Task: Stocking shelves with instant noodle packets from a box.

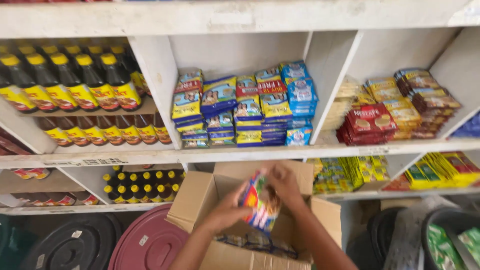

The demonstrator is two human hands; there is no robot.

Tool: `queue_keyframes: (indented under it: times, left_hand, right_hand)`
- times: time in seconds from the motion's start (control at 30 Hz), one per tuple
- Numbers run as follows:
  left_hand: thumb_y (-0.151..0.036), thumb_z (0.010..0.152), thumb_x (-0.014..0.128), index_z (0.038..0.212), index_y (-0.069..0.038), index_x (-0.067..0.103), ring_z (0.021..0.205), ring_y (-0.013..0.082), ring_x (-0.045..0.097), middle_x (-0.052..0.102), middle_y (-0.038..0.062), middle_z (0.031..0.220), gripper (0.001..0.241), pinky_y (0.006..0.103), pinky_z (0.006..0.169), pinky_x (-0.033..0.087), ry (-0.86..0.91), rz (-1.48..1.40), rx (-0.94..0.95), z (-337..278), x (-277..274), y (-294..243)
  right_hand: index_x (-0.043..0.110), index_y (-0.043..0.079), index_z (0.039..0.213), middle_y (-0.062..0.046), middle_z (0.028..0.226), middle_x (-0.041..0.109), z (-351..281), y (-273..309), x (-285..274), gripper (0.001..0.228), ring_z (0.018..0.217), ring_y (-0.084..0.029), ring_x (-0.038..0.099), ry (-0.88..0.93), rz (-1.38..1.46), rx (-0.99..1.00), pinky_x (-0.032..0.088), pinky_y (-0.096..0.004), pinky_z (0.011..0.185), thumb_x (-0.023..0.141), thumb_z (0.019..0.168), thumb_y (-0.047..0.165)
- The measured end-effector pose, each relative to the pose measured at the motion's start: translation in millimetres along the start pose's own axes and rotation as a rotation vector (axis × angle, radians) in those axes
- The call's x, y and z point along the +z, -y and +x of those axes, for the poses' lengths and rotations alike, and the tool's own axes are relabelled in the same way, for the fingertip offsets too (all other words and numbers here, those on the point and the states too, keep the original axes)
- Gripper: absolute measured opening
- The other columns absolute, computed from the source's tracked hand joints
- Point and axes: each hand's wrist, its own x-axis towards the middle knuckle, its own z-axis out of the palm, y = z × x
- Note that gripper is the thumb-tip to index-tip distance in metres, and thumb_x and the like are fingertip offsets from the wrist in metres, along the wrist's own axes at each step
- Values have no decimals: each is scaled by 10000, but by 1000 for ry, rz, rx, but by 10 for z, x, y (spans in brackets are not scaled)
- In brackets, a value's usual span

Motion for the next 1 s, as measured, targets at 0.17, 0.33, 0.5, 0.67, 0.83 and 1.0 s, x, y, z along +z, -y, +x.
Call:
queue_keyframes:
  times: [0.17,0.33,0.5,0.67,0.83,1.0]
  left_hand:
    - [-43,797,718,1628,-167,148,1231,224,612,453,73,1558,1015,380,931,561,-142,-47,-10,-115,110,-1093]
    - [90,814,703,1649,-131,195,1325,197,552,488,126,1530,1002,327,1054,504,-184,-149,362,-70,-12,-1347]
    - [39,825,709,1631,-121,209,1265,194,564,502,124,1471,962,348,1009,515,-154,-201,362,-212,-70,-1472]
    - [-103,921,686,1616,-86,236,1293,185,558,527,121,1460,828,329,1071,478,-55,-290,402,-172,-263,-1490]
    - [-167,949,616,1607,-122,258,1212,185,585,524,125,1430,750,334,967,521,-94,-352,277,-88,-241,-1309]
    - [-122,947,601,1601,-124,243,1123,214,599,448,116,1457,746,365,916,562,-91,-264,411,-132,-140,-1726]
  right_hand:
    - [677,16,1268,-89,1075,769,-597,1087,-85,325,987,-140,691,-340,-290,-270,545,-320,808,662,1011,215]
    - [487,-24,1452,-202,1443,584,-1060,1287,248,520,1367,-409,579,-305,-623,-912,478,-477,1161,658,962,20]
    - [519,-27,1403,-221,1459,532,-1067,1353,678,629,1366,-445,516,-231,-848,-844,461,-515,1103,746,821,45]
    - [566,52,1387,-159,1418,586,-951,1380,792,663,1318,-399,573,-350,-906,-840,501,-483,1079,745,751,15]
    - [551,40,1403,-165,1335,647,-997,1379,739,716,1235,-373,624,-321,-877,-698,512,-457,1006,760,718,23]
    - [507,21,1433,-208,1260,691,-821,1672,581,687,1114,-393,690,-282,-736,-689,568,-442,894,774,801,73]
